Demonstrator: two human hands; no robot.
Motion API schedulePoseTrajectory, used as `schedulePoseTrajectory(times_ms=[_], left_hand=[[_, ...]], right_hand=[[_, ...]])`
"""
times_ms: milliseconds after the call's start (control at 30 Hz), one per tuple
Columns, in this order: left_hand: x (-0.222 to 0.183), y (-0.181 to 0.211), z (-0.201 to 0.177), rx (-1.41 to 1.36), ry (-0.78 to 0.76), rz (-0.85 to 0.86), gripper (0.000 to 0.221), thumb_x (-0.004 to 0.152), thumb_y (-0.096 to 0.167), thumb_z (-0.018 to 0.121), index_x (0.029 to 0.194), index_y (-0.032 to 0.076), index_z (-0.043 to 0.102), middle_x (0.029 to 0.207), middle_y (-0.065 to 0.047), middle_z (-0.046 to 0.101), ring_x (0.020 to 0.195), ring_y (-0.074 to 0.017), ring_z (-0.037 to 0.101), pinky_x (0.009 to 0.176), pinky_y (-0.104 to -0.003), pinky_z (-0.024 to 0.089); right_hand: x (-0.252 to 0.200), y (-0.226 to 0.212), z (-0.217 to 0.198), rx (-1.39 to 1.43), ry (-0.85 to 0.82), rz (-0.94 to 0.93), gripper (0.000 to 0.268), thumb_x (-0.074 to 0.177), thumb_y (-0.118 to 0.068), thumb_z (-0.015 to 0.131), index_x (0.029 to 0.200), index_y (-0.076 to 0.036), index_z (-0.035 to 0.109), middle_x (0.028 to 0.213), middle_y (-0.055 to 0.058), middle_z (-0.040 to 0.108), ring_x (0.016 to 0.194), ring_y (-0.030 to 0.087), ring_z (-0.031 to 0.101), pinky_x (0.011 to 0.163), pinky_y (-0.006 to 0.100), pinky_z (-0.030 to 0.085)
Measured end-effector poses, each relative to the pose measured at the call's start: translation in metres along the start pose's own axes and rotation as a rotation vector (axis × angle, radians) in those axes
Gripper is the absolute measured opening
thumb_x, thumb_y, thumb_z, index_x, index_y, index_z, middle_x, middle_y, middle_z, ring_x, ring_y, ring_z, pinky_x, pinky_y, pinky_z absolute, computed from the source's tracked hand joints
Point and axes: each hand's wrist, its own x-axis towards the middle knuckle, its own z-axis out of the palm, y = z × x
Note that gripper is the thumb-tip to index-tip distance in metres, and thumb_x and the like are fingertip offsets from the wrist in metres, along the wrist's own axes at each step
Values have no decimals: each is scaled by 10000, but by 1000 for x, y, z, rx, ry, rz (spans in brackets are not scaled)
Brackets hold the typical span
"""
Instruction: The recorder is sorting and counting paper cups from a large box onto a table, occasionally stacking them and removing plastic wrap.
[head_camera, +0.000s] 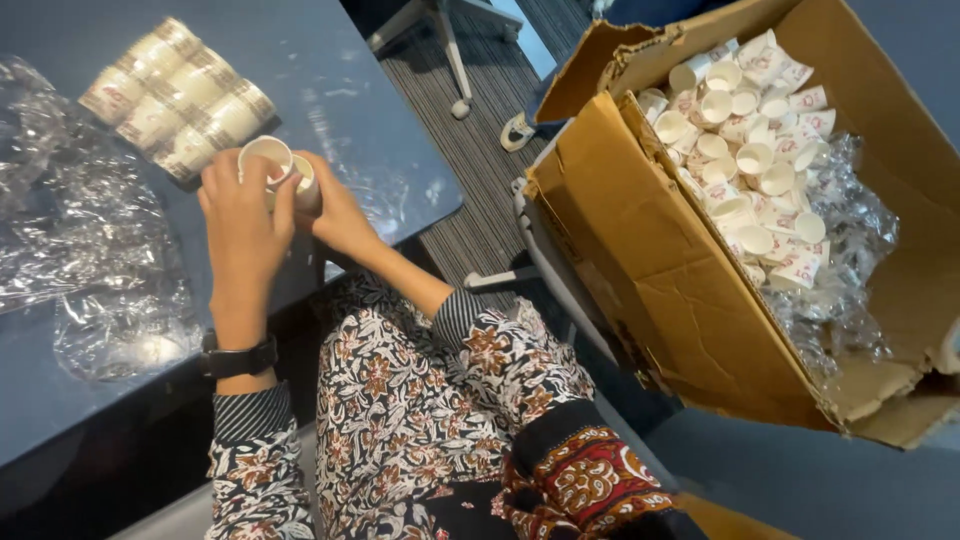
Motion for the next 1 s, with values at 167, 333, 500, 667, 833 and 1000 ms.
schedulePoseTrajectory(times_ms=[167, 333, 500, 667, 833, 1000], left_hand=[[0, 7, 0, -37, -40, -12, 260, 1038, 186, 728, 1216, 48, 598, 1266, -136, 579, 1182, -377, 524, 1014, -494, 406], [-13, 3, 10, 56, 31, 2, 579, 1001, 185, 724, 1535, 62, 536, 1527, -136, 508, 1377, -382, 438, 1148, -527, 334], [-15, -10, 8, 53, -65, 119, 704, 932, 329, 762, 1535, 89, 488, 1612, -251, 324, 1466, -460, 260, 1128, -570, 214], [-23, -36, 3, -34, 49, -128, 560, 995, 130, 647, 1538, 131, 508, 1583, -125, 460, 1454, -372, 407, 1191, -519, 313], [-25, -53, 25, 21, 163, -249, 521, 867, 80, 689, 1380, 64, 595, 1243, -189, 561, 1141, -398, 541, 929, -489, 460], [-6, -16, -29, -286, 414, -360, 276, 979, 53, 608, 1215, 97, 744, 970, -120, 665, 826, -268, 690, 713, -387, 536]], right_hand=[[-1, 27, -3, -116, -7, 28, 662, 837, -123, 766, 1432, -105, 478, 1254, 181, 693, 1176, 320, 704, 983, 408, 558], [-1, 17, -1, -101, -11, 0, 767, 832, -125, 755, 1514, -99, 405, 1318, 204, 653, 1228, 351, 656, 1007, 428, 520], [1, 42, -5, -228, 1, -7, 756, 792, -166, 746, 1491, -86, 470, 1258, 191, 710, 1185, 340, 695, 974, 415, 559], [-2, 12, -1, -222, -9, -47, 662, 797, -265, 844, 1352, -75, 537, 1199, 178, 723, 1139, 310, 720, 954, 416, 553], [-9, -3, -2, -229, -14, -69, 647, 817, -302, 853, 1337, -77, 540, 1191, 164, 721, 1109, 295, 721, 948, 400, 542], [-7, -1, -2, -264, -16, -57, 626, 830, -314, 834, 1327, -76, 536, 1186, 164, 721, 1114, 310, 725, 950, 413, 552]])
